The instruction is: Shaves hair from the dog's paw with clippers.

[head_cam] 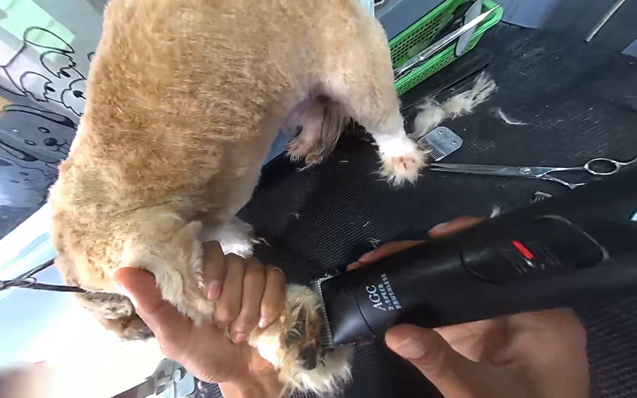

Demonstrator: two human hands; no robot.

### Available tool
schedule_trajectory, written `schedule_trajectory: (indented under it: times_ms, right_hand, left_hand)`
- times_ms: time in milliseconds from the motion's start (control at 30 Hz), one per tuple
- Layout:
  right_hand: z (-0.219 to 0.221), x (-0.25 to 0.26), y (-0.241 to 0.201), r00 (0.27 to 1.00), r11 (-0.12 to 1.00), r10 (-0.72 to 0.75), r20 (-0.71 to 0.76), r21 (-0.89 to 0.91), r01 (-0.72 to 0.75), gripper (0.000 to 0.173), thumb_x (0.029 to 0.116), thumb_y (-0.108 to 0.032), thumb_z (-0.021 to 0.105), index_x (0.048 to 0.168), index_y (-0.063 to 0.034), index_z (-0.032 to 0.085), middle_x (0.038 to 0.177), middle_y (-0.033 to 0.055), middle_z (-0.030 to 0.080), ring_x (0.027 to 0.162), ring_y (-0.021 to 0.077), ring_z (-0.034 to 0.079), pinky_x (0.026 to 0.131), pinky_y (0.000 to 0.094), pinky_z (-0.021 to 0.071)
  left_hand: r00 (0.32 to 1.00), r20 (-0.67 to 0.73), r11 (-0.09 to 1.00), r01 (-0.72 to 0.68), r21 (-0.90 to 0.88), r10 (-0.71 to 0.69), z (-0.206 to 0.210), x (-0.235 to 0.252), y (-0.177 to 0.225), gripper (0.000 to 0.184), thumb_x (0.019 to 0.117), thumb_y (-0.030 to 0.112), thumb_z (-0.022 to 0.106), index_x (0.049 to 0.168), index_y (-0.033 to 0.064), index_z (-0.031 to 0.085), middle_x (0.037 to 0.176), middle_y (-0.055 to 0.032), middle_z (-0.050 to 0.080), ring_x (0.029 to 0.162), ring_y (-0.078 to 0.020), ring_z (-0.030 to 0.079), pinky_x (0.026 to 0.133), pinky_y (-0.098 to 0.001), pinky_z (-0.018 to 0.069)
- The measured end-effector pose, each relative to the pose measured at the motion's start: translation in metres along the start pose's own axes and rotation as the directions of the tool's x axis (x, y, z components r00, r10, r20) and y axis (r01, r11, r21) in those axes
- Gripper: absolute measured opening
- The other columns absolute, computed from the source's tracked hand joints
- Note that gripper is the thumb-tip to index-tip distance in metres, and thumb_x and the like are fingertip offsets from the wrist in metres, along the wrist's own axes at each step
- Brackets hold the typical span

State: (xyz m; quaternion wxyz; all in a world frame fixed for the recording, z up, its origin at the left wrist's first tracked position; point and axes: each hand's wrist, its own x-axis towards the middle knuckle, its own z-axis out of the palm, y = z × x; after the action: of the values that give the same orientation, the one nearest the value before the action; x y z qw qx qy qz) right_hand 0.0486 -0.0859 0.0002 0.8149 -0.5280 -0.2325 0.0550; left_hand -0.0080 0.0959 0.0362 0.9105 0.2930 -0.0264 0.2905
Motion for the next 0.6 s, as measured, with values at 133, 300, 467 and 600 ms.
schedule_trajectory:
  times_ms: [133, 300, 467, 600]
  right_hand:
    - [0.005, 0.003, 0.000, 0.999, 1.000, -0.017, 0.031, -0.021, 0.018, 0.059, 0.0857, -0.021, 0.084, 0.134, -0.0147, 0.050, 0.113, 0.0059, 0.074, 0.104, 0.0261, 0.074, 0.087, 0.0404, 0.0658]
    - [0.008, 0.003, 0.002, 0.998, 0.997, -0.026, 0.065, -0.064, 0.030, 0.062, 0.0835, -0.022, 0.086, 0.133, -0.0126, 0.050, 0.111, 0.0081, 0.074, 0.102, 0.0277, 0.074, 0.085, 0.0434, 0.0662]
    - [0.023, -0.002, 0.006, 0.999, 0.991, -0.004, 0.034, 0.136, -0.001, 0.055, 0.0832, -0.014, 0.086, 0.128, -0.0124, 0.054, 0.113, 0.0106, 0.074, 0.104, 0.0292, 0.074, 0.088, 0.0449, 0.0649]
    - [0.028, -0.010, 0.011, 0.998, 0.982, 0.021, -0.062, 0.191, -0.008, 0.056, 0.0820, -0.013, 0.086, 0.128, -0.0145, 0.054, 0.116, 0.0082, 0.074, 0.108, 0.0274, 0.073, 0.095, 0.0439, 0.0626]
  left_hand:
    - [1.000, -0.015, 0.999, -0.007, -0.031, 0.007, 0.000, -0.003, -0.001, 0.072, 0.0926, 0.072, 0.048, 0.080, 0.0032, 0.064, 0.051, 0.0010, 0.047, 0.041, -0.0108, 0.050, 0.043, -0.0260, 0.0458]
    - [0.999, 0.025, 1.000, -0.021, -0.021, 0.022, -0.004, -0.002, 0.004, 0.071, 0.0936, 0.070, 0.047, 0.083, 0.0026, 0.064, 0.052, -0.0001, 0.048, 0.042, -0.0120, 0.051, 0.044, -0.0275, 0.0475]
    - [0.999, 0.040, 0.999, -0.028, -0.025, 0.029, -0.009, -0.003, 0.008, 0.073, 0.0924, 0.072, 0.047, 0.084, 0.0024, 0.064, 0.053, -0.0004, 0.049, 0.043, -0.0128, 0.052, 0.046, -0.0294, 0.0491]
    - [0.997, 0.015, 0.997, -0.082, 0.001, 0.082, -0.006, -0.002, 0.006, 0.071, 0.0938, 0.071, 0.046, 0.084, 0.0025, 0.063, 0.052, -0.0001, 0.048, 0.042, -0.0123, 0.052, 0.046, -0.0287, 0.0495]
